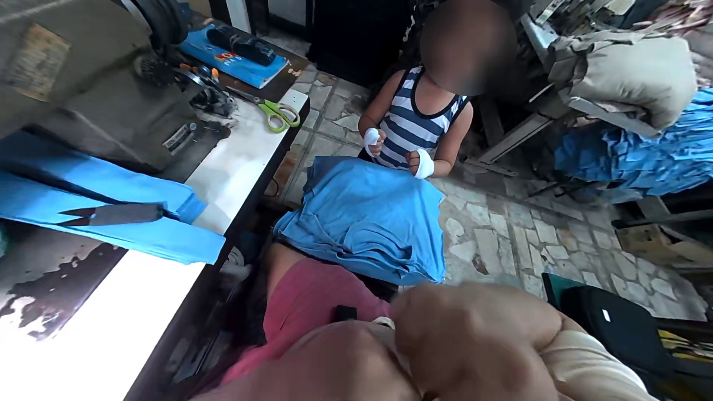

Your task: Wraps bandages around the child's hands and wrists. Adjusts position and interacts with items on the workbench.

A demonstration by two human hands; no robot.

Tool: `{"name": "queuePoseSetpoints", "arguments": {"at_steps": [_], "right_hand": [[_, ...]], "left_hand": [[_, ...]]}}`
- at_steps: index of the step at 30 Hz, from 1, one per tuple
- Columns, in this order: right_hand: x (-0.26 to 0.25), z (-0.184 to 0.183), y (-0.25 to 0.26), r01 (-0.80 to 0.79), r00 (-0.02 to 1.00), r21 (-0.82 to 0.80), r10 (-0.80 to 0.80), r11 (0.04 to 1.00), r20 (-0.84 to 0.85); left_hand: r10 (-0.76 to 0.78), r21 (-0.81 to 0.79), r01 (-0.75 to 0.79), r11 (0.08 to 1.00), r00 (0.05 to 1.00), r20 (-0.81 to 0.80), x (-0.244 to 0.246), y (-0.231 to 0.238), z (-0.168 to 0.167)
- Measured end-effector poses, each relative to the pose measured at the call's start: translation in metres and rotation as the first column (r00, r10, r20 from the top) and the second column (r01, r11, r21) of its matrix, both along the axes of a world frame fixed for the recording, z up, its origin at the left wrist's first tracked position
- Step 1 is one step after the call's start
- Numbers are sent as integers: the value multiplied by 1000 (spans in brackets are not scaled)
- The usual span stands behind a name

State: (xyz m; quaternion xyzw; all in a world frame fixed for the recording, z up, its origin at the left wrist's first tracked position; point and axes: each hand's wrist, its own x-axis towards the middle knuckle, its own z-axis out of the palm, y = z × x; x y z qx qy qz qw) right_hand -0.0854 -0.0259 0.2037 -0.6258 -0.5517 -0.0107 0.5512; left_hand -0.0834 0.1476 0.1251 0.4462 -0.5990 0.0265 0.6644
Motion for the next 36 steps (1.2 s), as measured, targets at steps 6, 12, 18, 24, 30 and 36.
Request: {"name": "queuePoseSetpoints", "arguments": {"at_steps": [6,12,18,24,30,36], "right_hand": [[109,-10,-82,743,634,-606,-587,284,503],[149,20,-101,371,637,-808,-507,-458,581],[149,23,-81,304,675,-769,-442,-563,591],[155,19,-72,291,693,-748,-407,-596,595],[155,14,-57,236,679,-754,-451,-613,579],[159,1,-57,193,682,-755,-467,-627,562]], "left_hand": [[167,446,-205,871,978,124,38,29,-3],[315,587,-311,747,944,99,26,60,-45],[377,619,-318,718,925,38,12,79,-56],[395,604,-323,729,919,15,7,92,-60],[404,590,-318,742,914,-16,7,96,-68],[391,641,-251,725,916,-84,10,96,-73]]}}
